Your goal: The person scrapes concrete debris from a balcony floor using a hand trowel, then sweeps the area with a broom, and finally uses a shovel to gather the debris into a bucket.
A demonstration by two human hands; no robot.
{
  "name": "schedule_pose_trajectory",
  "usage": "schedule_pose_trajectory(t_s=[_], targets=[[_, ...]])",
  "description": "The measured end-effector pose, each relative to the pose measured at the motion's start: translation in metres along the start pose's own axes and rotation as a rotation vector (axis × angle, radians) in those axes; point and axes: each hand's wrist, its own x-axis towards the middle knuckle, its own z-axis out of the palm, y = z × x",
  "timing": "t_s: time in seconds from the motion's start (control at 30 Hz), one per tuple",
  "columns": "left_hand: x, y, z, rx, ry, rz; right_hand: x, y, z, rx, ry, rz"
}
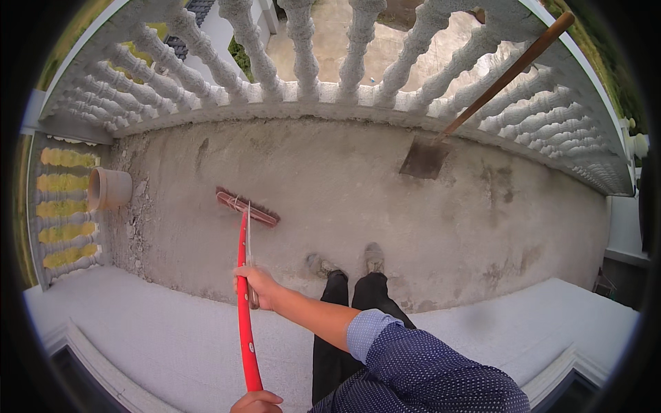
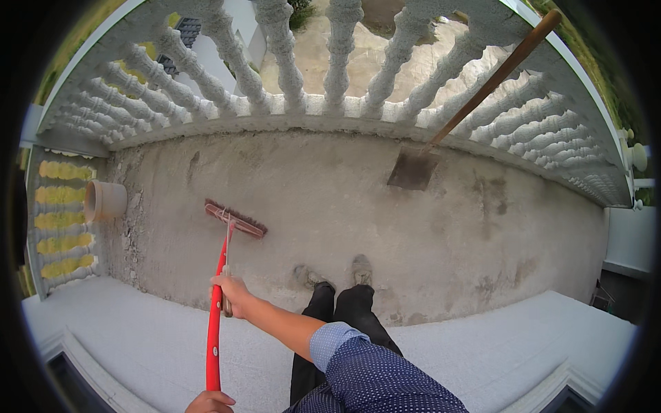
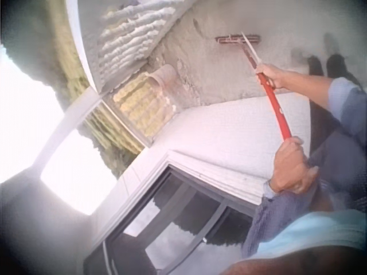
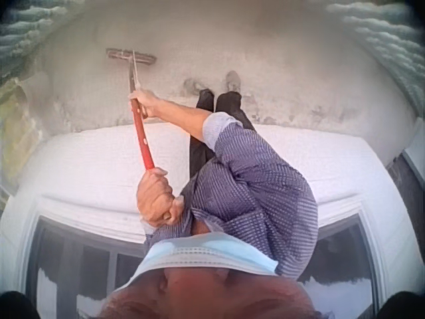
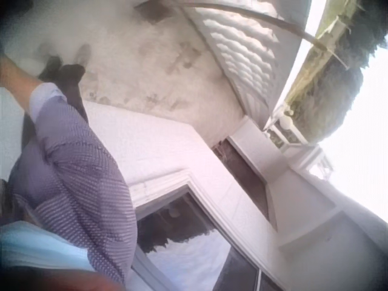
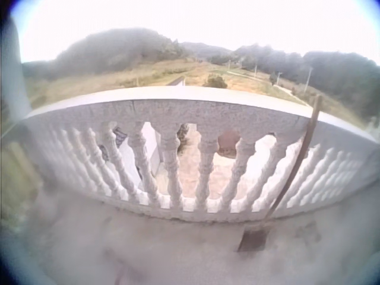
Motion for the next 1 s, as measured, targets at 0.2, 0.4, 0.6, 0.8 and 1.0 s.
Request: schedule_pose_trajectory(t_s=[0.2,0.4,0.6,0.8,1.0], targets=[[-0.035,-0.023,-0.048,-0.387,-0.029,-0.016,-0.083,-0.006,-0.097,0.232,0.36,-0.197],[-0.034,-0.116,0.024,-0.673,-0.257,-0.111,-0.127,-0.014,-0.239,0.29,0.681,-0.41],[-0.05,-0.096,-0.02,-0.419,0.035,-0.251,-0.004,0.045,-0.147,0.199,0.556,-0.097],[-0.046,-0.046,-0.048,-0.085,0.068,-0.224,0.082,0.079,-0.019,0.043,0.069,0.148],[-0.03,-0.011,-0.058,-0.019,0.011,-0.091,0.036,0.043,0.028,0.099,0.036,0.063]])
